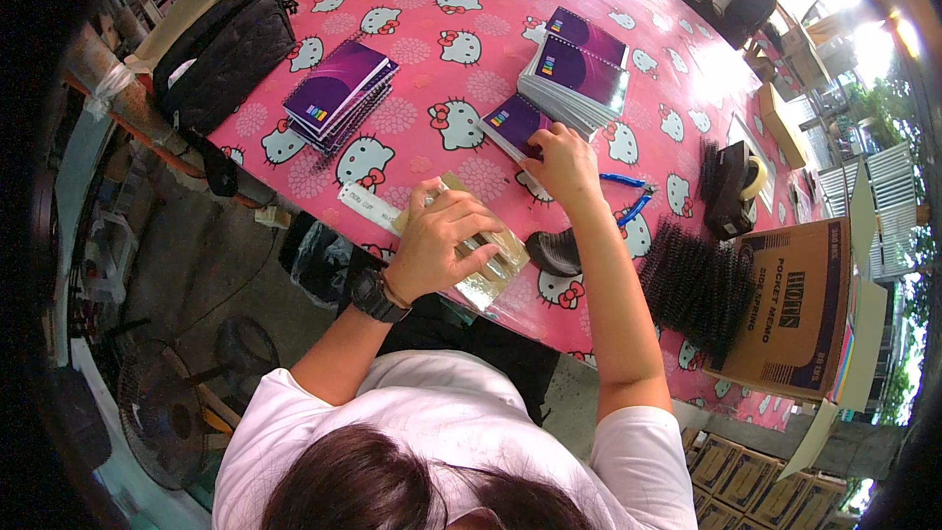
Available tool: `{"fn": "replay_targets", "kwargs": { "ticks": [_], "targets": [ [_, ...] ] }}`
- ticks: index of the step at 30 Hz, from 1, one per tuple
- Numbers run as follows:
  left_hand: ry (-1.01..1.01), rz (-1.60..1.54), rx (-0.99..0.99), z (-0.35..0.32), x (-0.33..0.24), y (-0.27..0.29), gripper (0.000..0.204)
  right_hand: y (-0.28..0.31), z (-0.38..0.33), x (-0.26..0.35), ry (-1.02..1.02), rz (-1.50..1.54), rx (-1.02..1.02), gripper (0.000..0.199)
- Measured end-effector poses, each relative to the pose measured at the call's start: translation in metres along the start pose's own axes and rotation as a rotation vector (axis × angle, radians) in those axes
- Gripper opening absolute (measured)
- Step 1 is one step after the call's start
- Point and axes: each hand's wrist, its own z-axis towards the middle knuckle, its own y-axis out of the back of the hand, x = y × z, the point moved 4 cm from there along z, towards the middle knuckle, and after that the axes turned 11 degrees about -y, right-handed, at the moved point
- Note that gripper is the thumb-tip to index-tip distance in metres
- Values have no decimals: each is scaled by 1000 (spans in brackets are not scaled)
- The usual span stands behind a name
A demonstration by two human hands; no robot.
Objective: The person assembles notebooks by aligning paper stacks, inserting them into covers, and securing them using a spiral binding tool.
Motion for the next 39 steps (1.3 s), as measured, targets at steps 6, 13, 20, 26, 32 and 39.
{"fn": "replay_targets", "kwargs": {
  "ticks": [6,13,20,26,32,39],
  "targets": [
    [8,-2,16,-3,2,-1,21,3,3,-2,3,106,55,32],
    [12,-94,-103,0,1,6,32,2,6,-17,45,175,-182,32],
    [870,-1554,-334,-10,13,35,38,64,-88,47,390,352,-430,41],
    [704,-1084,7,-23,37,50,34,35,-139,54,540,384,-228,45],
    [182,-784,60,9,25,55,24,3,-163,0,-331,1373,-144,35],
    [155,-721,287,19,33,39,17,-8,-186,12,-134,782,-250,20]
  ]
}}
